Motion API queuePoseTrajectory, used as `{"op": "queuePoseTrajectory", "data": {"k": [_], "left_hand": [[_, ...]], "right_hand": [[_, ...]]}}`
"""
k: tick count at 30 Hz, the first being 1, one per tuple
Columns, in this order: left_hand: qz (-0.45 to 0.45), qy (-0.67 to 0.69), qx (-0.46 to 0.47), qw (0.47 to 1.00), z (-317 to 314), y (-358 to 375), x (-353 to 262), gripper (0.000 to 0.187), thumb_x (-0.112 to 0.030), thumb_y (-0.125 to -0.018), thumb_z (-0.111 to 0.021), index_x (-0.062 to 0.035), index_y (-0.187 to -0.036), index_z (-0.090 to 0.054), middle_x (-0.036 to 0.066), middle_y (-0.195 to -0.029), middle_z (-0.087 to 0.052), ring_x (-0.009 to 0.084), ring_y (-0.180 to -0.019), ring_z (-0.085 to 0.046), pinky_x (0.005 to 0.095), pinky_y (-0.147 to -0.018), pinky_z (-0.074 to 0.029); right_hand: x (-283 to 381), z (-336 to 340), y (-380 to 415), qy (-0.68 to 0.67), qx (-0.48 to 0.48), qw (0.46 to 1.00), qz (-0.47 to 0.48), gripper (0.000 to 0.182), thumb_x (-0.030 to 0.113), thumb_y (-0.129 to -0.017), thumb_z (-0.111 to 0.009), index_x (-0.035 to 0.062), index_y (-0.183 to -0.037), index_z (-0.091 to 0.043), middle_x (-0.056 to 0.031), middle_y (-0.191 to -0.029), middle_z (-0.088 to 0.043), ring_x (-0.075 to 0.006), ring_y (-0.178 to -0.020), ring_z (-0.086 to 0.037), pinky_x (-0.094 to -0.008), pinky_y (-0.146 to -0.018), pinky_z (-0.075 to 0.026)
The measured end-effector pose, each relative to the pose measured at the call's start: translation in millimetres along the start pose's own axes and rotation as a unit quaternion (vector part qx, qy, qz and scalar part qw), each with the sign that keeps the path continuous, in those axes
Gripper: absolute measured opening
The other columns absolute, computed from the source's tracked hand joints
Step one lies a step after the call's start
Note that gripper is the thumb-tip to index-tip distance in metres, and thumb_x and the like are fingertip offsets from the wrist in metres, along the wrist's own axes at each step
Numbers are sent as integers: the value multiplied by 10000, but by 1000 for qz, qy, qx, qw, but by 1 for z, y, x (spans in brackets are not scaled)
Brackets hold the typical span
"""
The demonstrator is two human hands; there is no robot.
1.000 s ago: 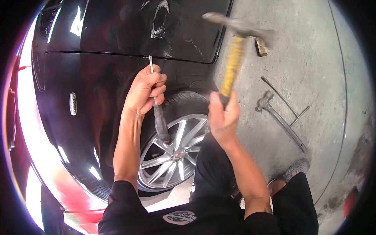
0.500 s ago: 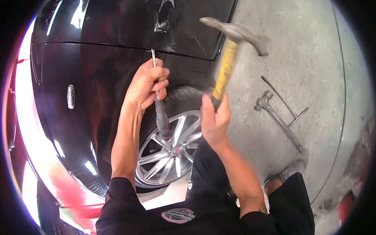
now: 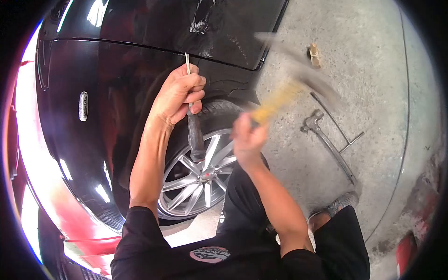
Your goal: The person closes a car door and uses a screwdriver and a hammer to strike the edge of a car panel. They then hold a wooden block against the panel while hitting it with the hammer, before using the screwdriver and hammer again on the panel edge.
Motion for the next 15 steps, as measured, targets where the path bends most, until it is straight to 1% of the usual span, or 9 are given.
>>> {"op": "queuePoseTrajectory", "data": {"k": [1,3,4,6,8,11,12,13,15], "left_hand": [[5,-6,-6,1000,-1,0,-1,314,-7,-934,-579,-180,-779,-368,-77,-658,-362,22,-461,-326,258,-378,-374],[10,-8,-3,1000,-3,3,-1,320,-6,-933,-583,-183,-776,-367,-79,-655,-359,22,-459,-321,258,-380,-369],[0,-1,-7,1000,-3,0,-3,327,-6,-932,-587,-187,-774,-365,-81,-653,-355,21,-457,-317,257,-381,-364],[17,-2,-10,1000,-3,7,5,328,-7,-931,-589,-190,-776,-366,-82,-652,-355,22,-457,-320,258,-381,-364],[-10,0,-8,1000,-3,-1,-5,328,-8,-930,-591,-192,-777,-366,-83,-650,-355,22,-458,-322,258,-381,-364],[0,16,13,1000,-4,0,-1,334,-9,-925,-598,-197,-776,-364,-82,-650,-356,24,-457,-328,259,-380,-374],[1,9,0,1000,-5,0,-1,336,-10,-925,-597,-196,-773,-362,-82,-649,-354,24,-457,-328,260,-381,-379],[1,0,-15,1000,-4,0,-2,337,-12,-925,-597,-195,-769,-360,-82,-649,-352,23,-457,-327,261,-381,-385],[-10,-10,-5,1000,-4,-4,-3,338,-10,-926,-593,-194,-767,-358,-83,-650,-348,23,-458,-325,262,-382,-381]], "right_hand": [[0,5,-3,0,1,1000,4,124,134,-1061,-595,11,-1050,-584,-13,-740,-611,-82,-607,-539,-292,-523,-434],[3,12,-7,227,68,971,-7,149,142,-1054,-609,5,-1016,-565,-2,-736,-609,-94,-599,-550,-320,-510,-426],[4,12,-20,339,113,934,-3,165,146,-1051,-617,2,-999,-555,4,-733,-608,-100,-594,-556,-333,-503,-421],[6,29,-3,322,81,943,-17,165,146,-1051,-619,0,-1009,-554,7,-732,-609,-93,-593,-551,-328,-504,-421],[3,23,-14,304,70,950,9,166,146,-1051,-621,-2,-1020,-553,11,-731,-609,-86,-591,-547,-323,-504,-421],[-16,8,-2,18,-3,1000,-23,164,150,-1047,-625,5,-1055,-548,-34,-695,-602,-128,-561,-545,-335,-511,-429],[-17,5,-10,343,66,937,-16,166,175,-1068,-596,15,-1063,-549,-26,-684,-579,-109,-557,-524,-314,-507,-419],[-15,6,-15,341,65,938,-12,166,175,-1068,-596,15,-1063,-549,-26,-684,-579,-109,-557,-524,-314,-507,-419],[-12,15,-25,325,55,941,-71,174,195,-1089,-561,23,-1078,-541,-6,-693,-579,-85,-556,-508,-292,-500,-407]]}}
Point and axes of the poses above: each hand's wrist, its own y-axis away from the middle knuckle, its own z-axis out of the back of the hand, x = y × z, the point moved 3 cm from there along -y, towards the middle knuckle
